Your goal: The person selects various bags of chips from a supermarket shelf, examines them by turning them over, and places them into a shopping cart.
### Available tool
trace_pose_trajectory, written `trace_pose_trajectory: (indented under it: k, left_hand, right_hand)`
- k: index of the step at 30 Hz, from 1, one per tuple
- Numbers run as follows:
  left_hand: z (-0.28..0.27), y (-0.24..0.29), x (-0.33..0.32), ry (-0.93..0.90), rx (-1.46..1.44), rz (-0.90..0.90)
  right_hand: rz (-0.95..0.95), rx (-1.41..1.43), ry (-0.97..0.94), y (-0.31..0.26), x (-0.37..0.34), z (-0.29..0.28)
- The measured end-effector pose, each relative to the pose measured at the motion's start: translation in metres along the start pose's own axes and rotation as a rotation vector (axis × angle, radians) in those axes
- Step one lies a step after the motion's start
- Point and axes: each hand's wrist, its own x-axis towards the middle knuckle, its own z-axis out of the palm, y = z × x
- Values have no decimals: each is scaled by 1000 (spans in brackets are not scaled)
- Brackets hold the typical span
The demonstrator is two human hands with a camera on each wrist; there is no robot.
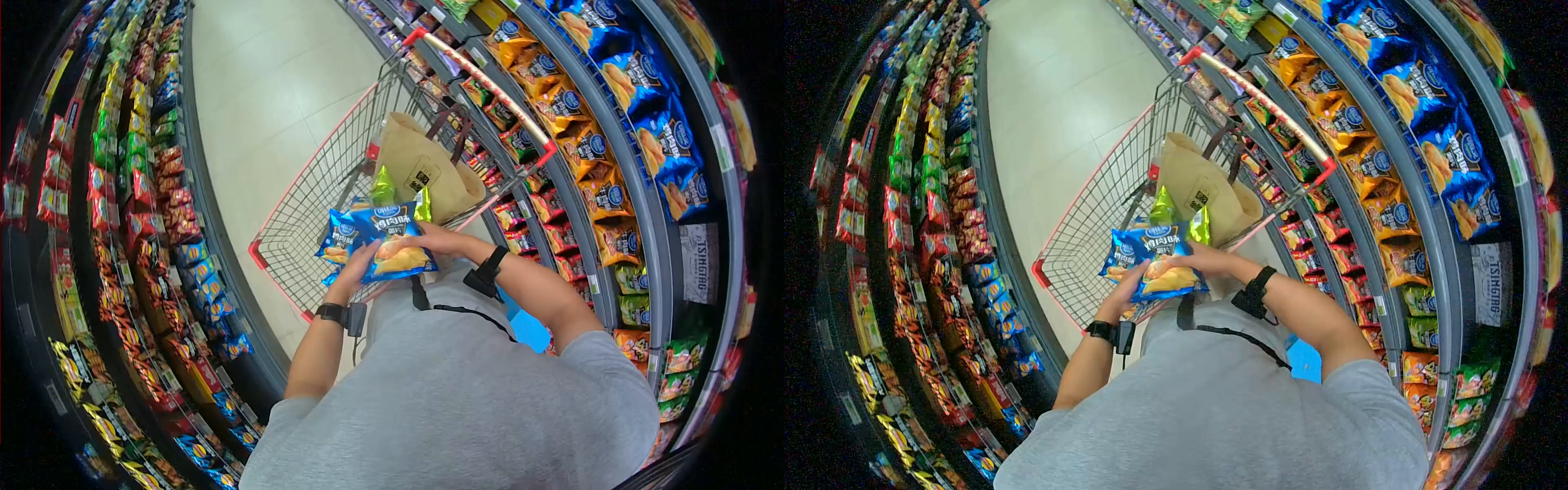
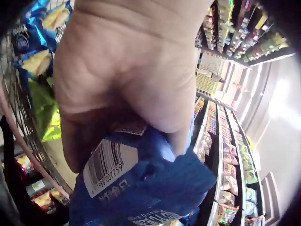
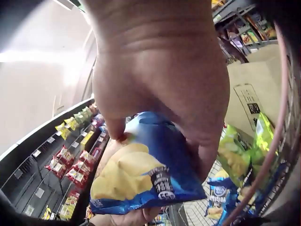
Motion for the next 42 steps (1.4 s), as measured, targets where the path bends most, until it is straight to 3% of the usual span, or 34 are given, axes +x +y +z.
trace_pose_trajectory:
  k: [2, 3, 5, 6, 9, 12, 14, 17, 18, 21, 23, 25, 30, 34, 35, 37, 41, 42]
  left_hand:
    - [-35, -36, 25, -6, 51, -23]
    - [-25, -26, 10, -37, 51, -54]
    - [13, 7, -34, -104, 58, -121]
    - [-3, -3, -24, -151, 104, -197]
    - [-27, -30, -5, 66, 233, 84]
    - [-35, -19, -17, 242, 174, 104]
    - [-63, -24, -8, 320, 216, 210]
    - [-98, -29, 6, 408, 204, 370]
    - [-114, -34, 14, 495, 194, 350]
    - [-124, -34, 17, 601, 258, 401]
    - [-160, -52, 31, 502, 299, 419]
    - [-166, -55, 25, 434, 392, 386]
    - [-178, -68, 40, 635, 486, 104]
    - [-184, -56, 51, 560, 996, -108]
    - [-179, -54, 60, 588, 1013, -96]
    - [-156, -47, 73, 647, 1049, -69]
    - [-81, -30, 105, 730, 1430, 412]
    - [-53, -25, 111, 642, 1353, 523]
  right_hand:
    - [183, -228, 99, 13, 7, 3]
    - [270, -343, 151, 22, 14, 2]
    - [266, -306, 138, 33, 22, 7]
    - [249, -290, 137, 30, 21, 13]
    - [245, -212, 104, 31, 26, 16]
    - [246, -112, 58, 35, 26, 13]
    - [204, -38, 74, 40, 19, 8]
    - [162, -7, 178, 44, -1, -2]
    - [148, 34, 205, 49, -8, -9]
    - [104, 160, 307, 65, -34, -26]
    - [68, 239, 401, 67, -59, -34]
    - [43, 323, 481, 72, -86, -42]
    - [-20, 528, 640, 110, -140, -62]
    - [-53, 630, 719, 146, -178, -72]
    - [-62, 655, 733, 153, -188, -73]
    - [-85, 693, 757, 166, -205, -75]
    - [-112, 774, 832, 197, -239, -78]
    - [-117, 799, 856, 204, -247, -80]
